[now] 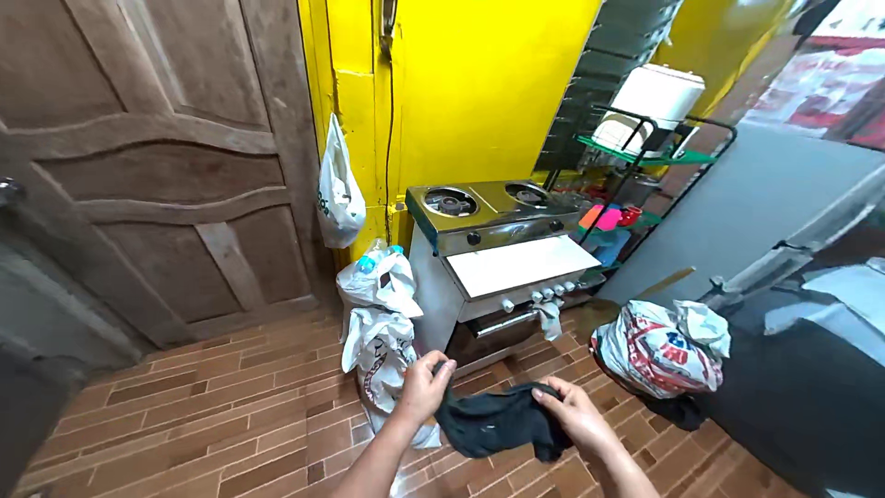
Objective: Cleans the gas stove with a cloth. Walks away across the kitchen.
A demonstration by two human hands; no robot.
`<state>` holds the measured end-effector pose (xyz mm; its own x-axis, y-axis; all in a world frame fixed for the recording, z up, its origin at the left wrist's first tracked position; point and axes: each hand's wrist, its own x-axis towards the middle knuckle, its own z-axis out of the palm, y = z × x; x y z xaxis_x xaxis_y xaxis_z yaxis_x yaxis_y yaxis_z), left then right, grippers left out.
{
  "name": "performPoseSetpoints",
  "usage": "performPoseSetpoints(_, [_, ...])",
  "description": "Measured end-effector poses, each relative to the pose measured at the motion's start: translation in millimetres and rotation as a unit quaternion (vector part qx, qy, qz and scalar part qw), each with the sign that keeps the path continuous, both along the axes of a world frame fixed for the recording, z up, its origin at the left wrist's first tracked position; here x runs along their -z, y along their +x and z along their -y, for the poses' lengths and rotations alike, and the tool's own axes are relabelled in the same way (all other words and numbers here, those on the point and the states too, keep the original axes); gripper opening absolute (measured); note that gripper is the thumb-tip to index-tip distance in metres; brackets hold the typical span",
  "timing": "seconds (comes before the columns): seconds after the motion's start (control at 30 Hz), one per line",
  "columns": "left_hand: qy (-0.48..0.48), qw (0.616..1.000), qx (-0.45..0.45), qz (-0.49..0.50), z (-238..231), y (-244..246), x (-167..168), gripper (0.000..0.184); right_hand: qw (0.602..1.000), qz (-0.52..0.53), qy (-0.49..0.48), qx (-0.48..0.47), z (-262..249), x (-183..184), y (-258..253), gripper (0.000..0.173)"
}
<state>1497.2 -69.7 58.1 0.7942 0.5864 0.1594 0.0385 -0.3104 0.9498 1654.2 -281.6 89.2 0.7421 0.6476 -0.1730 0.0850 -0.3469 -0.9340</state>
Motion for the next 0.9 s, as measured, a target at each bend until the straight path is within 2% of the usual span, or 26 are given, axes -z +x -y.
performPoseSetpoints(0.13, [-0.044,0.994,0.017,-0.097,-24,46,-6,0.027,0.995,-0.032,0.089,0.022,-19,-32,86,0.017])
performPoseSetpoints(0.33, [-0.038,0.988,0.085,-0.120,-63,132,-3,0.025,0.981,-0.009,0.191,0.020,-79,-85,198,0.029])
performPoseSetpoints(0.53, [0.006,0.964,0.162,-0.209,-94,238,3,0.044,0.963,0.042,0.266,-0.033,-148,-143,311,0.031])
performPoseSetpoints(0.63, [0.017,0.964,0.157,-0.214,-114,272,-4,0.043,0.952,0.090,0.269,-0.114,-180,-171,364,0.029])
performPoseSetpoints(0.77, [0.028,0.972,0.109,-0.205,-143,305,-14,0.041,0.911,0.252,0.262,-0.192,-227,-193,422,0.020])
performPoseSetpoints(0.83, [0.040,0.977,0.073,-0.195,-158,322,-18,0.040,0.890,0.362,0.197,-0.195,-251,-189,457,0.030])
performPoseSetpoints(0.9, [0.048,0.982,0.030,-0.179,-173,342,-21,0.038,0.890,0.390,0.103,-0.213,-278,-171,495,0.037])
